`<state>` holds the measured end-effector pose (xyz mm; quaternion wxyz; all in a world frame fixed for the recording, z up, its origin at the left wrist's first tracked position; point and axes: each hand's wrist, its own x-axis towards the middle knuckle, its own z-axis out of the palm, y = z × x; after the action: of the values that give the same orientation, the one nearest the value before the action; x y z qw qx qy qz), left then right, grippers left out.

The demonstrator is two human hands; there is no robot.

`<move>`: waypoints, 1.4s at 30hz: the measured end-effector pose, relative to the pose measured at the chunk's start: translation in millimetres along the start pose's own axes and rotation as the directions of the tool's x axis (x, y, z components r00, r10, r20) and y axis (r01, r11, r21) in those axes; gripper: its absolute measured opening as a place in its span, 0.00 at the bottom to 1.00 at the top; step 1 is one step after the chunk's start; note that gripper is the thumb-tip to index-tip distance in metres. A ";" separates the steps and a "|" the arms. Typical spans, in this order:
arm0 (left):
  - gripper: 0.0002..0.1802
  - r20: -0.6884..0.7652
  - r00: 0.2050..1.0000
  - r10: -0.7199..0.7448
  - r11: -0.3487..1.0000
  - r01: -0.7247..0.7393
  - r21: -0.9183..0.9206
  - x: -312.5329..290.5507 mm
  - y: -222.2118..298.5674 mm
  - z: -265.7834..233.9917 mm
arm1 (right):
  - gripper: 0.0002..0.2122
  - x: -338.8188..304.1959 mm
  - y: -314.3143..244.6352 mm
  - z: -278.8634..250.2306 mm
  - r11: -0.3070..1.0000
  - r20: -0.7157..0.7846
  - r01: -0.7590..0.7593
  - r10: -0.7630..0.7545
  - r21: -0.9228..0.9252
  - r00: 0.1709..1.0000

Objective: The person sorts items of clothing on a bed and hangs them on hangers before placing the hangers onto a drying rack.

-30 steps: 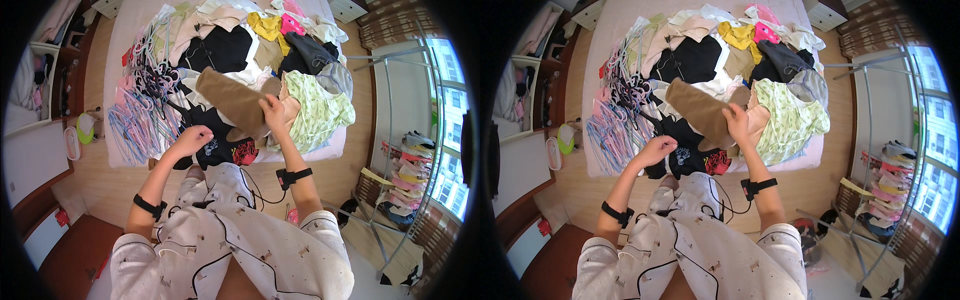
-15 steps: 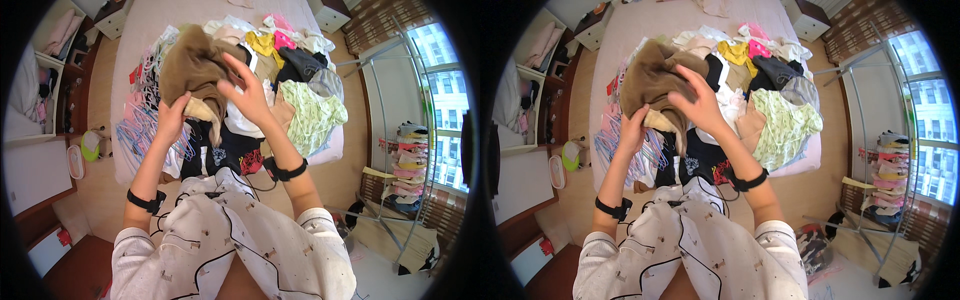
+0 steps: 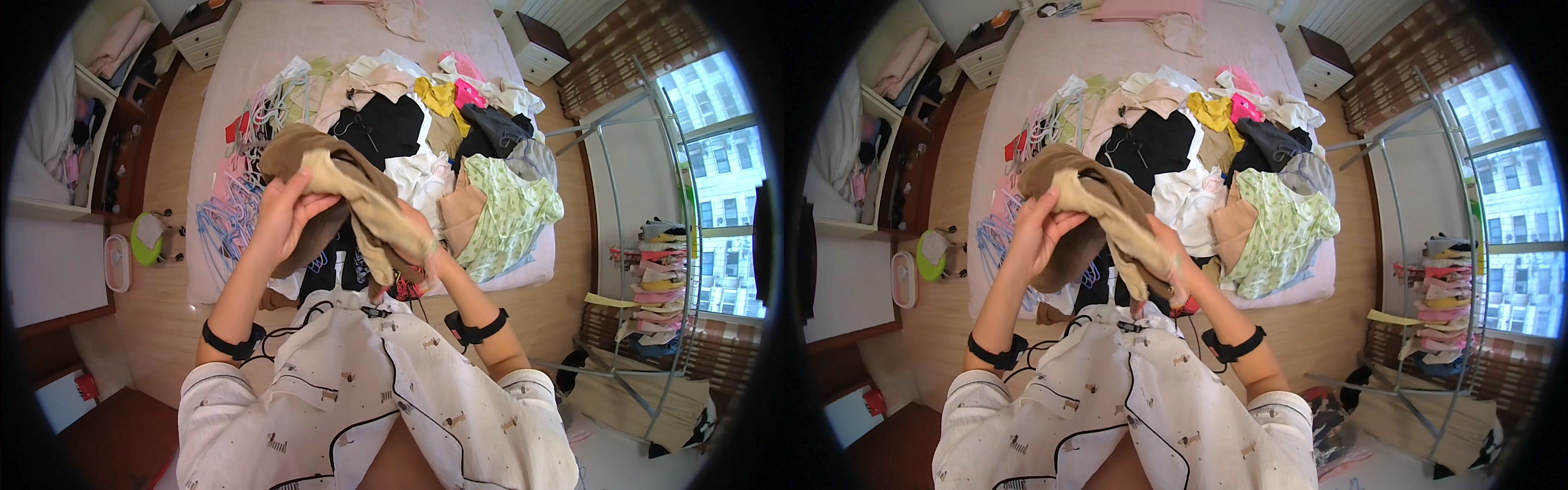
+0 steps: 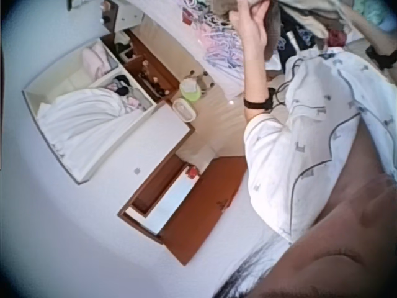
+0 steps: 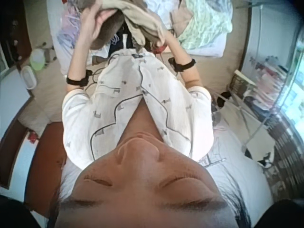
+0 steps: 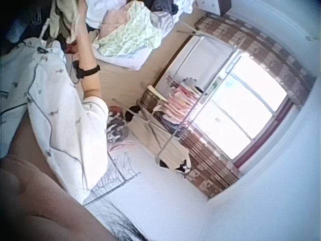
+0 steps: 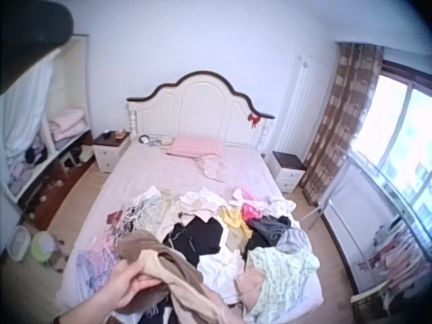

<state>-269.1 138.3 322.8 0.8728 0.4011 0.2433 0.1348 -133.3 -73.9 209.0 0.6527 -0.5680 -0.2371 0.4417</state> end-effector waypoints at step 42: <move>0.09 -0.177 0.969 -0.170 0.983 0.154 -0.099 1.8 12.4 -58.2 | 0.11 284.7 114.8 -69.3 0.664 -0.182 -0.120 -0.025 -0.738 0.983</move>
<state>-299.1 184.1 299.1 0.8707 0.3282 0.3493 0.1100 29.2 125.9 28.2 0.3698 -0.8280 -0.3231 0.2706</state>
